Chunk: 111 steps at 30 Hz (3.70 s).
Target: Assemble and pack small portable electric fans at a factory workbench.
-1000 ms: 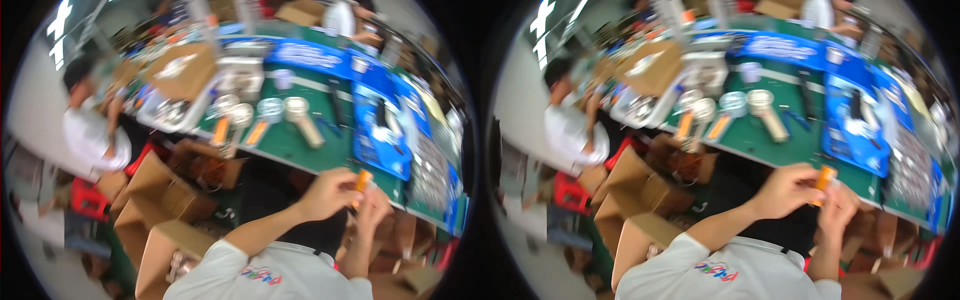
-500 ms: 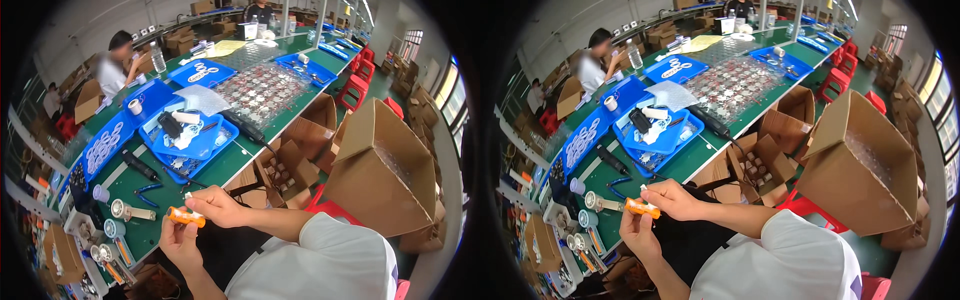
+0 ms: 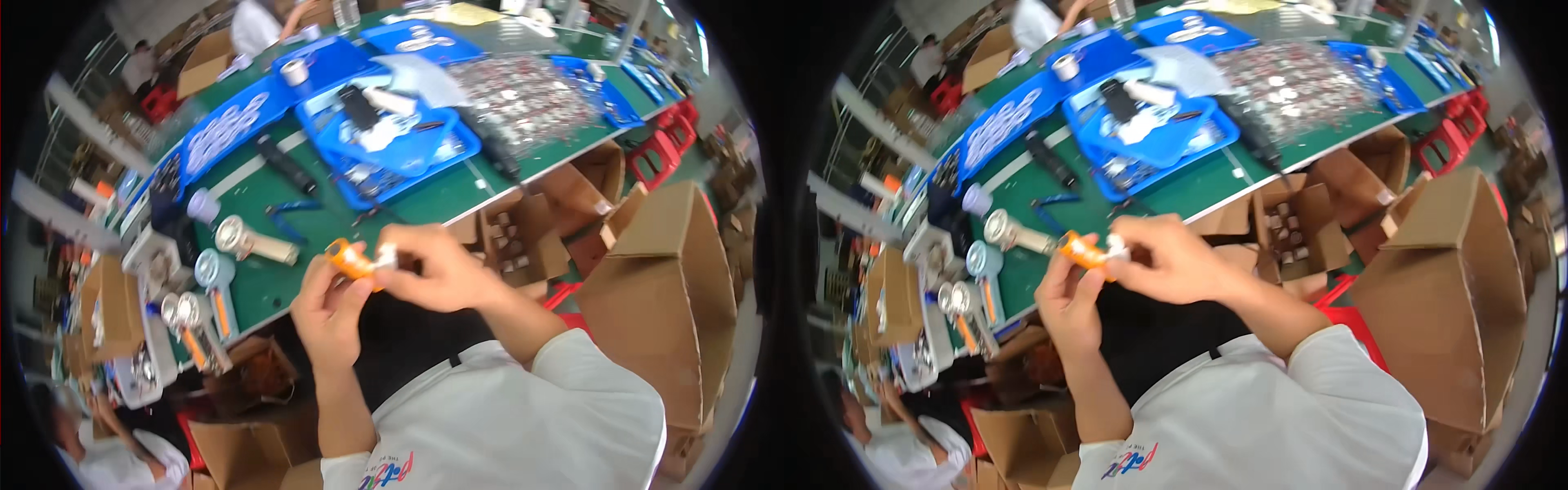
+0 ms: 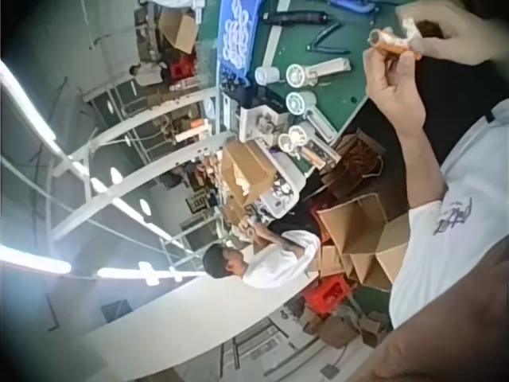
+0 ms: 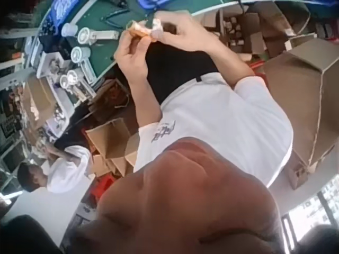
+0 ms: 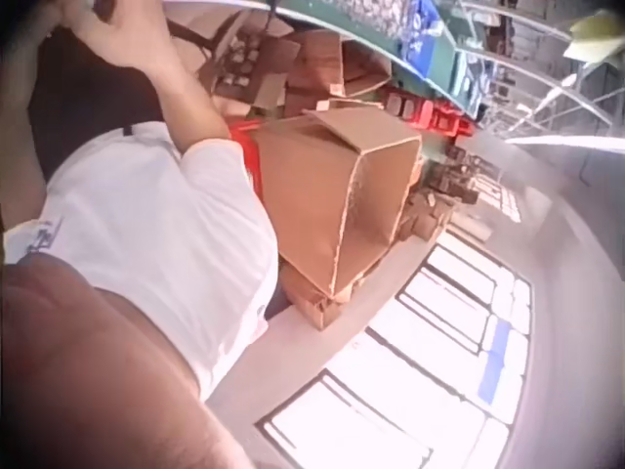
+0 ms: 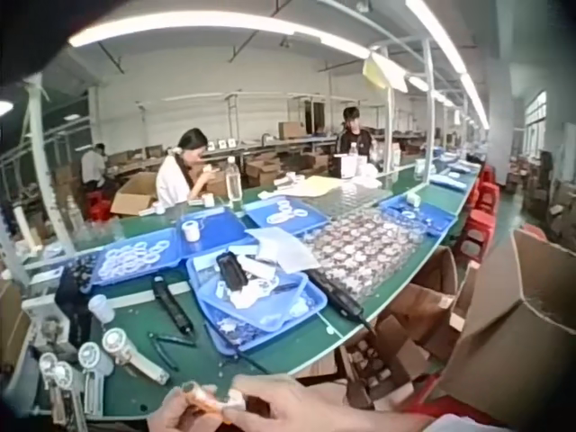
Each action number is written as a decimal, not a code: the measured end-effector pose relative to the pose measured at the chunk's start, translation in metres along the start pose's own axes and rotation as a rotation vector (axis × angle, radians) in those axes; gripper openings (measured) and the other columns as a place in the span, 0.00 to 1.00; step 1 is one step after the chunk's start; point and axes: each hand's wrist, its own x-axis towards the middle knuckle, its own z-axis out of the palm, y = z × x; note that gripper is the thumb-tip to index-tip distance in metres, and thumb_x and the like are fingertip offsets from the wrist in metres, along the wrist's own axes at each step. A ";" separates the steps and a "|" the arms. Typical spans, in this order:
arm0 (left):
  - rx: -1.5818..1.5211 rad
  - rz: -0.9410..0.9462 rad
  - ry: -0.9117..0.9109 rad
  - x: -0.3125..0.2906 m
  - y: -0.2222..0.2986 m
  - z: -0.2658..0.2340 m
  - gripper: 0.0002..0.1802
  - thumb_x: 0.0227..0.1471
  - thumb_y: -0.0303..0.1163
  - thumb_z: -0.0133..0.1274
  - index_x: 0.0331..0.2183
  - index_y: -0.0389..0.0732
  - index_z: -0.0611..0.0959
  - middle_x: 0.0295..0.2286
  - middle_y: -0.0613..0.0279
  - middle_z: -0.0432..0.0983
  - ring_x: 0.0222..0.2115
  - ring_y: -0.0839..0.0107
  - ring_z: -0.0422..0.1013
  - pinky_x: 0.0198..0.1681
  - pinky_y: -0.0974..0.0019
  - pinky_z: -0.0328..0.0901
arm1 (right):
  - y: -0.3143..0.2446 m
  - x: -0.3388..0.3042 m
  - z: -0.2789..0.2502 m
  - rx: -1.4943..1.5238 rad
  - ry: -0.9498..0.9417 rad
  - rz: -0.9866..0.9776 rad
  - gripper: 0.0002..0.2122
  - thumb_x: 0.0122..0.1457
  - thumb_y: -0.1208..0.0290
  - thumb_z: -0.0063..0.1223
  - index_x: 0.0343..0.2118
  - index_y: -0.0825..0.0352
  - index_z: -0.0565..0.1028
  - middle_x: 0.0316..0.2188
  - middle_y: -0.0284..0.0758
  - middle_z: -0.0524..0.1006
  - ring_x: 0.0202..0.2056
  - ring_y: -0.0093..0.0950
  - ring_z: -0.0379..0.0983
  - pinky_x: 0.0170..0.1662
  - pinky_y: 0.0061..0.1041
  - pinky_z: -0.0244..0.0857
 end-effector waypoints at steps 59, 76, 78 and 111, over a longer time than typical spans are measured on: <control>0.183 -0.011 -0.061 -0.003 -0.016 -0.004 0.22 0.60 0.30 0.60 0.52 0.26 0.79 0.49 0.53 0.77 0.44 0.71 0.75 0.48 0.69 0.70 | 0.006 -0.012 -0.022 0.173 0.119 0.021 0.08 0.62 0.71 0.63 0.32 0.73 0.81 0.26 0.36 0.80 0.19 0.22 0.74 0.23 0.25 0.66; 0.217 0.012 -0.219 -0.006 0.001 0.016 0.13 0.60 0.27 0.58 0.43 0.27 0.81 0.36 0.62 0.71 0.36 0.74 0.71 0.42 0.73 0.66 | 0.017 -0.008 -0.014 0.119 0.061 -0.064 0.13 0.60 0.65 0.66 0.32 0.70 0.76 0.28 0.33 0.75 0.30 0.25 0.71 0.33 0.28 0.64; 0.203 0.019 -0.229 -0.006 0.000 0.015 0.13 0.60 0.28 0.59 0.43 0.27 0.81 0.36 0.61 0.71 0.35 0.74 0.71 0.41 0.73 0.66 | 0.018 -0.009 -0.016 0.175 0.011 -0.017 0.12 0.61 0.66 0.66 0.33 0.70 0.77 0.29 0.32 0.75 0.31 0.23 0.70 0.33 0.26 0.63; 0.036 -0.089 -0.237 -0.011 -0.005 -0.017 0.21 0.57 0.22 0.59 0.51 0.24 0.79 0.42 0.57 0.76 0.40 0.71 0.75 0.47 0.69 0.69 | 0.005 0.008 -0.017 -0.004 -0.115 -0.123 0.08 0.68 0.69 0.55 0.41 0.70 0.77 0.35 0.37 0.79 0.36 0.29 0.76 0.39 0.28 0.68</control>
